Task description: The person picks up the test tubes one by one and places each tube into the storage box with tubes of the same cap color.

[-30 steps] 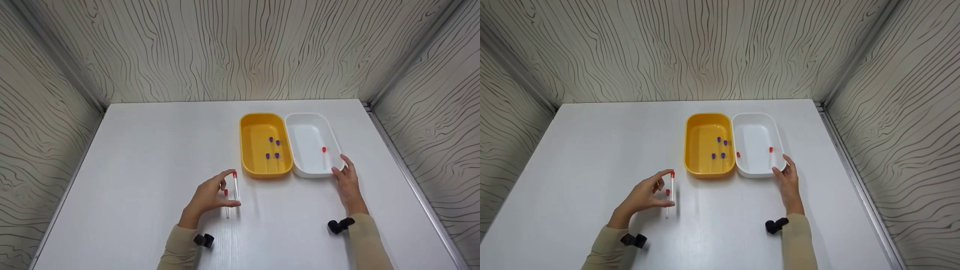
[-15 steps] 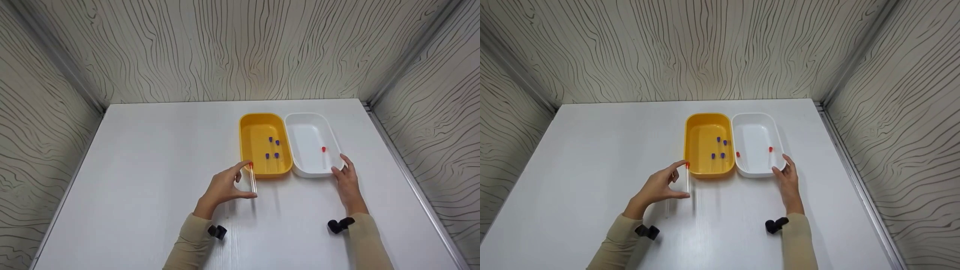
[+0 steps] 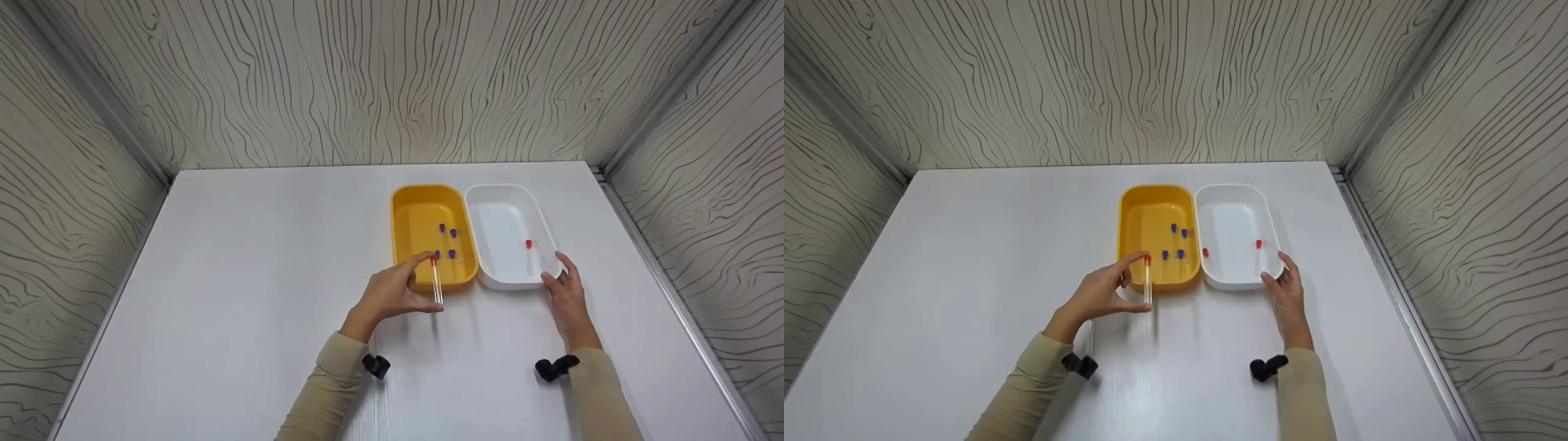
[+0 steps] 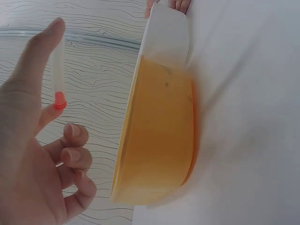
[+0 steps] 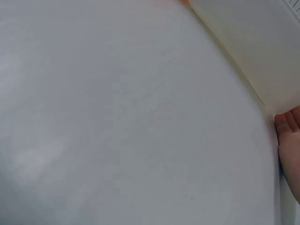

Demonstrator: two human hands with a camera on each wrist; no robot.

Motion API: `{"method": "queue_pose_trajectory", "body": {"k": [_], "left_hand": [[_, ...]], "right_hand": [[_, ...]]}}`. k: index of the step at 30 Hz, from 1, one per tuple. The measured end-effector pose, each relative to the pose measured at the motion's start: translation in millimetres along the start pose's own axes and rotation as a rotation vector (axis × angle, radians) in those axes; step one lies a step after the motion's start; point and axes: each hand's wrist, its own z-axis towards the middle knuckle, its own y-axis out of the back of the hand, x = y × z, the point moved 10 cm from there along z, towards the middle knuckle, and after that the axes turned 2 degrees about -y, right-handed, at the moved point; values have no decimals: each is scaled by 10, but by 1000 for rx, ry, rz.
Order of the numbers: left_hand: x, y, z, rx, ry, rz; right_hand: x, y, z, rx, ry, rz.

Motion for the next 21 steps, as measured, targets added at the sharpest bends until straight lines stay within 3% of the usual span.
{"method": "queue_pose_trajectory", "body": {"k": [5, 14, 21], "left_hand": [[-59, -19, 111, 3, 12, 12], [-241, -17, 334, -38, -48, 39], [-324, -69, 498, -17, -54, 24]], "right_hand": [[4, -13, -4, 3, 0, 6], [-16, 0, 23, -20, -15, 11], [-11, 6, 16, -16, -17, 13]]}}
